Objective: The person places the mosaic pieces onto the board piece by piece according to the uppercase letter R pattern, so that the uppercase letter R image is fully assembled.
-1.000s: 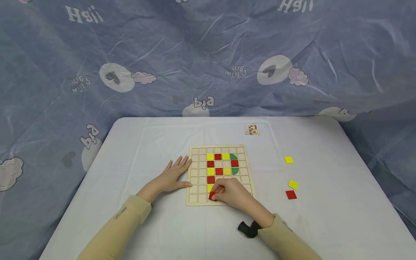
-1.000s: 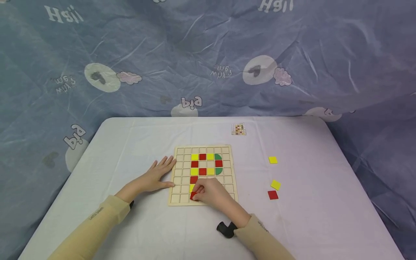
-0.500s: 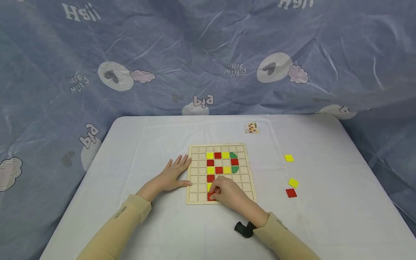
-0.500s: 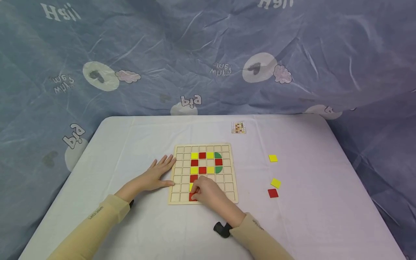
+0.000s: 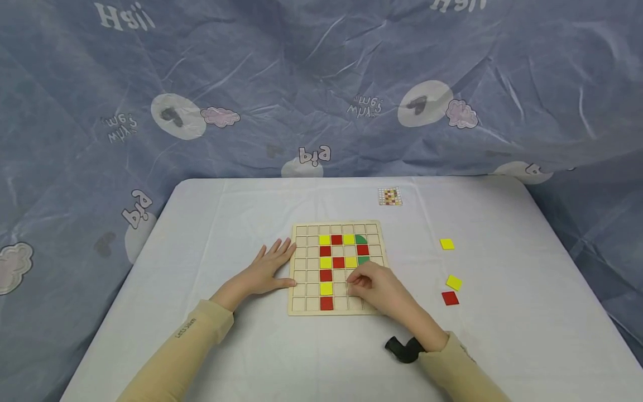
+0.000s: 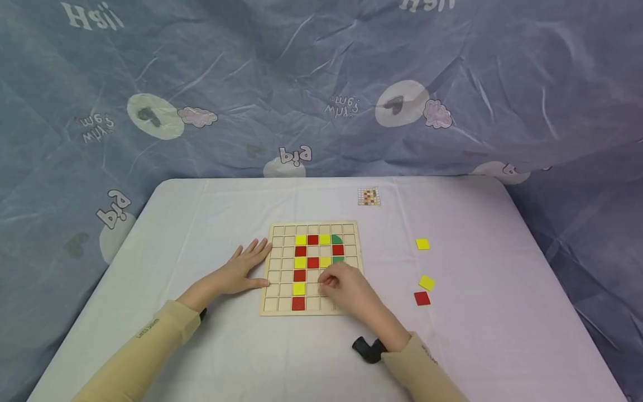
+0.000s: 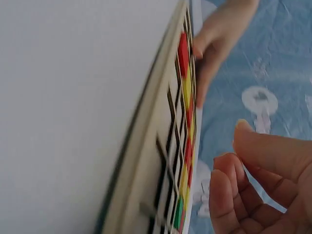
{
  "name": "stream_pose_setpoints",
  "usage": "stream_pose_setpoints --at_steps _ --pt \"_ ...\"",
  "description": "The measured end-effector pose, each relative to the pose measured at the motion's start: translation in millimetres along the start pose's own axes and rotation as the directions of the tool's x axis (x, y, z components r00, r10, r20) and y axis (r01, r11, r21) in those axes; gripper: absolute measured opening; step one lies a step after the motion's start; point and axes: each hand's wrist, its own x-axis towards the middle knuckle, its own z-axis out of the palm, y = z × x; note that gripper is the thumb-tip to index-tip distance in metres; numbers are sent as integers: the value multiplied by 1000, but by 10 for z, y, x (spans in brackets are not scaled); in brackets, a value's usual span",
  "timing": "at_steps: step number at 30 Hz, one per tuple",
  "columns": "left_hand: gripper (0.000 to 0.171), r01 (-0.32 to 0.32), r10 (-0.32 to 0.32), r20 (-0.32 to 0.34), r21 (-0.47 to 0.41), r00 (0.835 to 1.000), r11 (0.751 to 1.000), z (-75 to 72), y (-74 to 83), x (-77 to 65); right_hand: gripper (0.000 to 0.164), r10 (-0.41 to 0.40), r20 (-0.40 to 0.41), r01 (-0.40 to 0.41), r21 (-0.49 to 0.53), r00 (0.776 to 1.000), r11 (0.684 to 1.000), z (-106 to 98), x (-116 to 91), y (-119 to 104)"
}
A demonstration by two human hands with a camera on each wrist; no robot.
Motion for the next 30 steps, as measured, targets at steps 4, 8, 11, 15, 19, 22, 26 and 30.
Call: stream_pose_setpoints --at_steps 4,8,11,15,19,22,26,30 --pt "97 4 -4 0 1 1000 1000 -11 4 1 10 46 -45 -45 17 998 999 -270 -61 200" --pt "97 6 -6 1 -3 1000 1000 -16 11 -1 14 103 -95 -106 -22 990 994 -522 -156 425" --pt "97 7 -7 1 -5 1000 1000 -20 19 -3 17 138 -138 -149 -68 981 986 -699 -250 595" --pt "97 13 -13 6 -7 1000 1000 -31 35 -13 23 202 -167 -219 -97 965 971 -911 -402 826" --pt "97 14 -14 2 -10 1000 1000 -32 43 -27 30 265 -173 -285 -100 949 953 -1072 -543 1030" --pt "97 12 -12 -6 -14 1000 1000 -25 48 -37 34 297 -181 -319 -113 938 941 -1133 -608 1140" --pt "97 12 -12 -12 -14 1000 1000 -10 53 -44 35 331 -161 -352 -126 930 928 -1141 -641 1220" --pt "96 2 -2 -19 -19 1000 1000 -6 53 -35 35 348 -147 -367 -131 926 921 -1125 -640 1247"
